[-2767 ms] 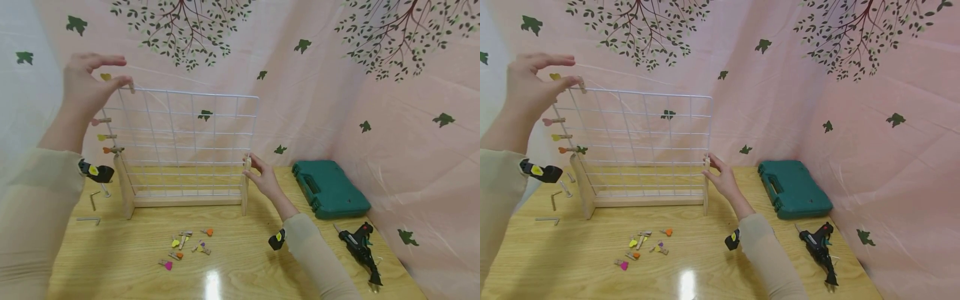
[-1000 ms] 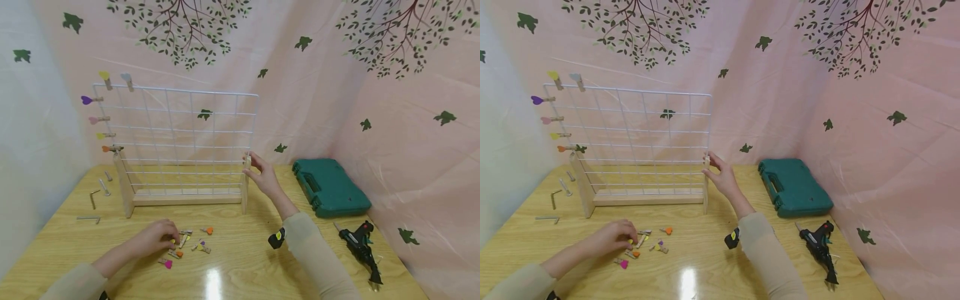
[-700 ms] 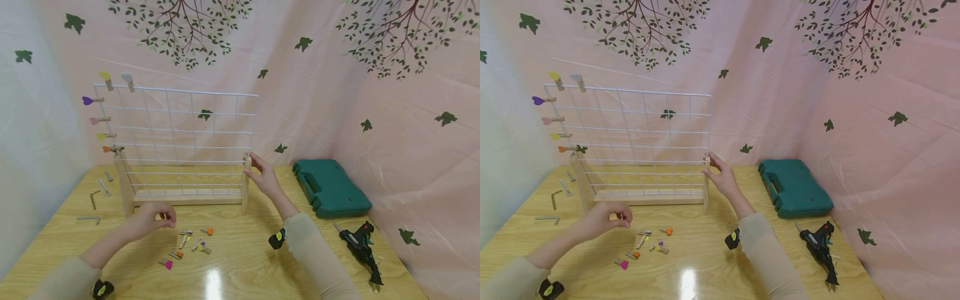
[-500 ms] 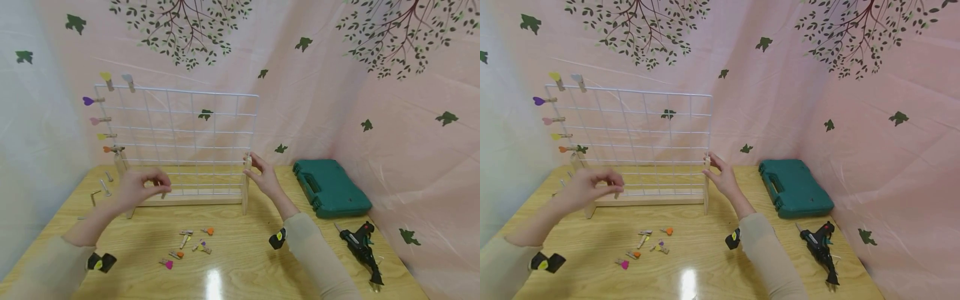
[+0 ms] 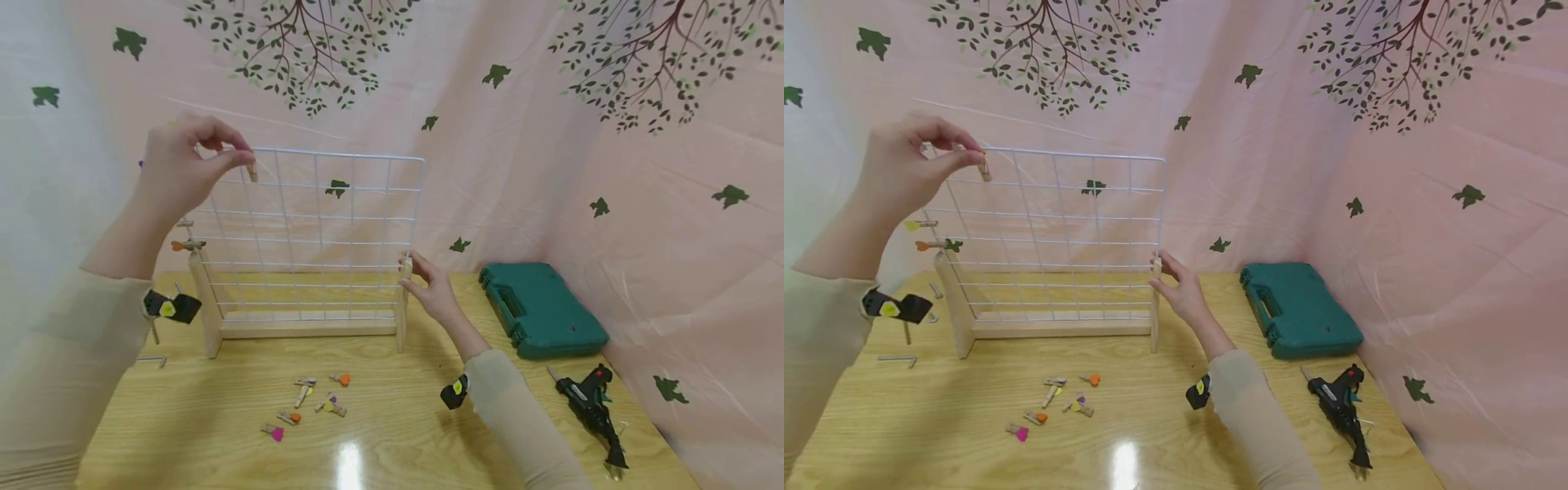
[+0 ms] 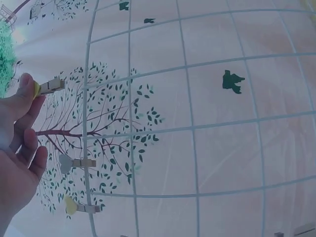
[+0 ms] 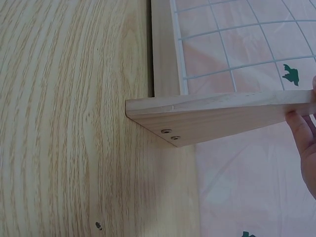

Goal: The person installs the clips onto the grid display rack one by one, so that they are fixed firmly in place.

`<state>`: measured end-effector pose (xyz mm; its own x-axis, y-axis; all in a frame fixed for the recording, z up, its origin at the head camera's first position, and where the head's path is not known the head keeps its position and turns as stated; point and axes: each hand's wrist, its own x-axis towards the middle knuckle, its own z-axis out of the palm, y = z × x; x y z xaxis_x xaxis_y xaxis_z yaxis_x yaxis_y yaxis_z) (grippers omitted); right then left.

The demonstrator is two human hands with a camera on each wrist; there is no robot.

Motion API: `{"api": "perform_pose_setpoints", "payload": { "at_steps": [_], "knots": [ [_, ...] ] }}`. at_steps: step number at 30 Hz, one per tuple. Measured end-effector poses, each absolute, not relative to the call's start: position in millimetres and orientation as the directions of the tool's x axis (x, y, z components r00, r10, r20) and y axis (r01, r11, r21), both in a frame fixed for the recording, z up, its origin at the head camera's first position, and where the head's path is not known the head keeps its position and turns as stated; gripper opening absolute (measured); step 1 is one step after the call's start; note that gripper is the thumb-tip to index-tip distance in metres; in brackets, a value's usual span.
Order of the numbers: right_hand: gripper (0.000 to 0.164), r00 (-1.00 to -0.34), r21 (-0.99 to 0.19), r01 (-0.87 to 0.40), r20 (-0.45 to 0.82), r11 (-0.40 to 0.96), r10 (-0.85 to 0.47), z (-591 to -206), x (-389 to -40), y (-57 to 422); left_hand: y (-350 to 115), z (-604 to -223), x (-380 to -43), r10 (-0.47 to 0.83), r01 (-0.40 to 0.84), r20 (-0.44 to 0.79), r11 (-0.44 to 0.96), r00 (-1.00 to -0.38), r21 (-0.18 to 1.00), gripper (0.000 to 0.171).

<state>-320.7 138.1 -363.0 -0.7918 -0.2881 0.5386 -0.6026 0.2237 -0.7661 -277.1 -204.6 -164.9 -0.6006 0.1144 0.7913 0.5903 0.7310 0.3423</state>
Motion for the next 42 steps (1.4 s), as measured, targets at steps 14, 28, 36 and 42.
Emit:
{"api": "perform_pose_setpoints", "payload": {
  "at_steps": [14, 28, 36, 42],
  "knots": [
    [0.054, -0.787, -0.762, -0.609, 0.546, 0.22, -0.287, -363.7, -321.8, 137.5, -201.3, -127.0, -310.3, -0.07, 0.423, 0.675, 0.731, -0.734, 0.536, 0.018],
    [0.054, -0.786, -0.754, -0.612, 0.549, 0.237, -0.282, -363.5, -322.1, 136.2, -207.9, -140.2, -319.7, -0.023, 0.36, 0.598, 0.78, -0.801, 0.512, 0.037],
    [0.053, -0.788, -0.759, -0.609, 0.548, 0.231, -0.281, -363.2, -322.6, 135.8, -206.3, -144.8, -300.8, 0.052, 0.511, 0.766, 0.774, -0.641, 0.375, 0.033],
    [0.053, -0.788, -0.76, -0.609, 0.548, 0.228, -0.28, -363.5, -322.5, 135.0, -193.9, -181.1, -277.4, 0.204, 0.648, 0.818, 0.721, -0.538, 0.247, 0.025]
  ]
}}
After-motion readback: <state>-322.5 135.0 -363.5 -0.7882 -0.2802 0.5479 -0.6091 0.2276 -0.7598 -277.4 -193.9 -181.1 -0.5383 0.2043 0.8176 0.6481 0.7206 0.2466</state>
